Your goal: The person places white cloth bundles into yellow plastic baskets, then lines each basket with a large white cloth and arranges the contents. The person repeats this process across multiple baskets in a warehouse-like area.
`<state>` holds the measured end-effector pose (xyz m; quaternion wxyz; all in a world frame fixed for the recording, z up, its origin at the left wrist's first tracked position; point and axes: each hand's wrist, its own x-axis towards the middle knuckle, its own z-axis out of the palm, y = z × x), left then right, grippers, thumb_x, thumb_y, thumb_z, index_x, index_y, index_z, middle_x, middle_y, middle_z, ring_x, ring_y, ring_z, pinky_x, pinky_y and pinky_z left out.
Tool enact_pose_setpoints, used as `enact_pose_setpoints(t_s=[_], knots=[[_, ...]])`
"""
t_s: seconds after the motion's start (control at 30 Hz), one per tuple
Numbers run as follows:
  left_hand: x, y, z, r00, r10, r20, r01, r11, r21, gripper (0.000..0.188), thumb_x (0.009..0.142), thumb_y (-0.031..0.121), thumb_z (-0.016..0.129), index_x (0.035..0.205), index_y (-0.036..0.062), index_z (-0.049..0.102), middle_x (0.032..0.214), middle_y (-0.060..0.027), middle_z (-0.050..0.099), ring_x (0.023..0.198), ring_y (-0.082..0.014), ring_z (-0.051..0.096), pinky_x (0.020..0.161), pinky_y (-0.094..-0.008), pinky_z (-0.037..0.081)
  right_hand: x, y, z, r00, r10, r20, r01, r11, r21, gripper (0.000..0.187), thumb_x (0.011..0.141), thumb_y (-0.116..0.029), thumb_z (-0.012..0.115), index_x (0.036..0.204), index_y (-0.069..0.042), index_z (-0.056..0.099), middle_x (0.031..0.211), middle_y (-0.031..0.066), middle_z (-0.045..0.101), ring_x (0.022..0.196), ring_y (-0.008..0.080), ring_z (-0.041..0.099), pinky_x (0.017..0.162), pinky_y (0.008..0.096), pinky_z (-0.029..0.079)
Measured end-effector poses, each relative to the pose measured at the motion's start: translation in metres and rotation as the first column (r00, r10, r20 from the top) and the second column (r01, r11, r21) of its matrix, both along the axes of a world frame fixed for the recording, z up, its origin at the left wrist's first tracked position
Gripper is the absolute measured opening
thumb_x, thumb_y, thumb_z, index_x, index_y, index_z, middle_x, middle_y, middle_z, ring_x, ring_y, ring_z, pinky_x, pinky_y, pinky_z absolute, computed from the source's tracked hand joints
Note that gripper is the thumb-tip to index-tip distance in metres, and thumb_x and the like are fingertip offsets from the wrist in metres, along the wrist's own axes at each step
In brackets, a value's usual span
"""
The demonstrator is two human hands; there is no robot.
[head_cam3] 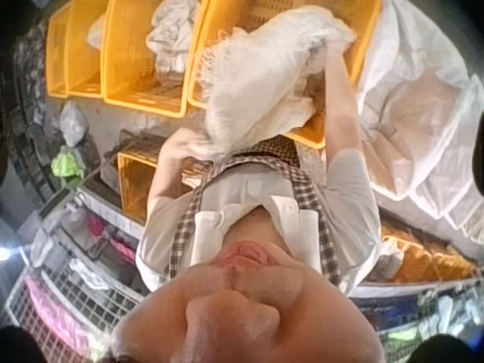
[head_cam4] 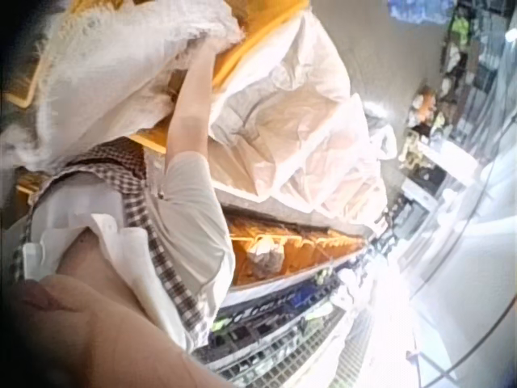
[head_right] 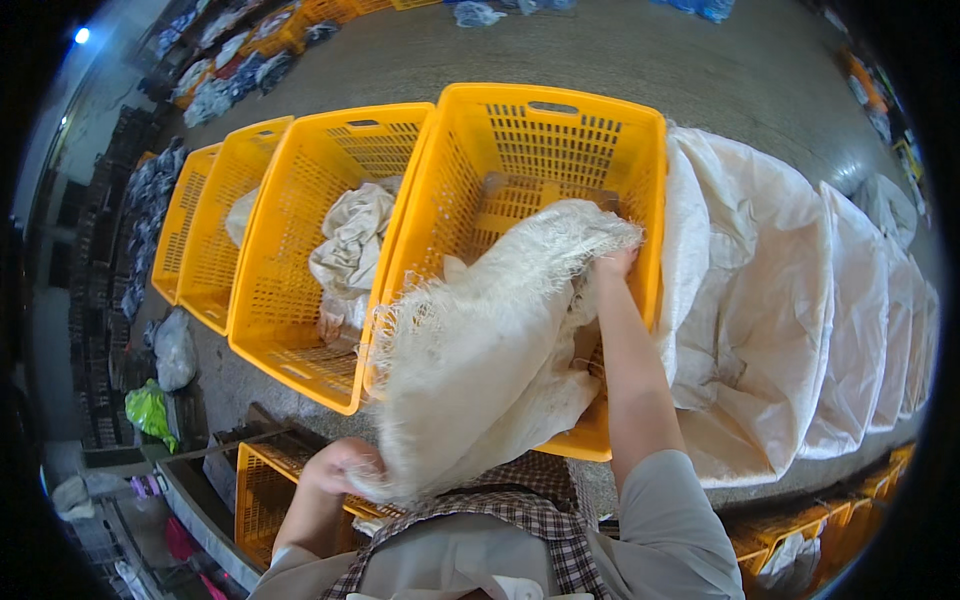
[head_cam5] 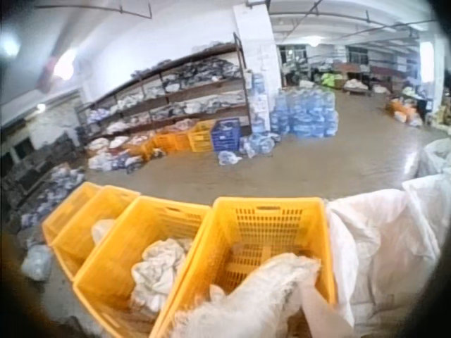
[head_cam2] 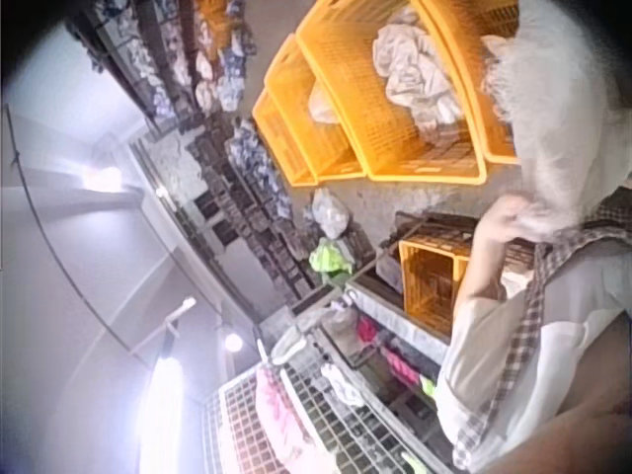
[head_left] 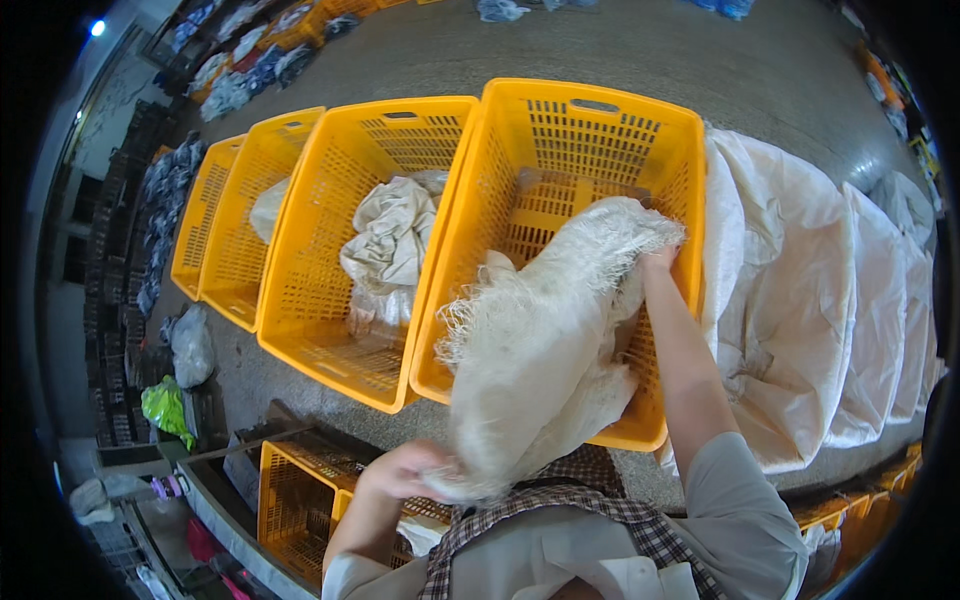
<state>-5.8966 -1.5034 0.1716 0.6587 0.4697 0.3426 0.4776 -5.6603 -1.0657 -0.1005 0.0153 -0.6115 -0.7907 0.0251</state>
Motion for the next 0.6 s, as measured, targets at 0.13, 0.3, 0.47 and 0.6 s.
enact_pose_setpoints(t_s=[0.13, 0.3, 0.47, 0.6], knots=[[-0.032, -0.062, 0.032, 0.784, 0.598, -0.170, -0.616, 0.713, -0.336, 0.016, 0.074, 0.003, 0.069, 0.089, 0.0002, 0.066, 0.079, -0.0075, 0.066, 0.071, -0.0169, 0.062, 0.065, -0.0321, 0.048, 0.011, 0.023, 0.034, 0.812, -0.136, -0.567, 0.193, 0.980, 0.042, 0.021, 0.092, -0.013, 0.042, 0.101, -0.003, 0.058, 0.094, 0.0108, 0.062, 0.088, 0.0216, 0.059, 0.080, 0.0355, 0.047], [-0.115, -0.017, 0.009, 0.137, 0.618, -0.774, -0.973, 0.230, 0.012, 0.037, 0.083, 0.004, 0.057, 0.119, -0.0005, 0.052, 0.104, -0.0123, 0.061, 0.094, -0.0199, 0.059, 0.081, -0.0337, 0.048, 0.034, 0.048, 0.179, -0.478, 0.008, -0.879, 0.117, 0.992, -0.054, 0.018, 0.089, -0.007, 0.041, 0.100, -0.003, 0.056, 0.085, 0.0048, 0.058, 0.079, 0.0126, 0.052, 0.071, 0.0281, 0.045], [-0.115, 0.100, -0.012, -0.275, 0.603, -0.748, -0.286, 0.692, 0.663, 0.080, 0.080, 0.029, 0.070, 0.142, 0.0042, 0.027, 0.144, -0.0237, 0.029, 0.129, -0.0404, 0.034, 0.104, -0.0526, 0.030, -0.001, 0.009, 0.260, -0.202, 0.036, -0.979, 0.184, 0.983, -0.002, 0.021, 0.088, -0.003, 0.042, 0.104, -0.003, 0.054, 0.085, 0.0007, 0.056, 0.077, 0.0086, 0.050, 0.069, 0.0219, 0.042], [-0.060, 0.176, -0.045, -0.107, 0.385, -0.917, 0.059, 0.923, 0.381, 0.088, 0.070, 0.005, 0.067, 0.145, 0.0028, 0.019, 0.136, -0.0241, 0.040, 0.124, -0.0364, 0.041, 0.100, -0.0458, 0.036, -0.037, -0.038, 0.307, -0.280, 0.207, -0.937, 0.120, 0.976, 0.180, 0.021, 0.087, -0.001, 0.044, 0.104, -0.004, 0.054, 0.093, -0.0008, 0.056, 0.081, 0.0065, 0.049, 0.072, 0.0209, 0.041]])
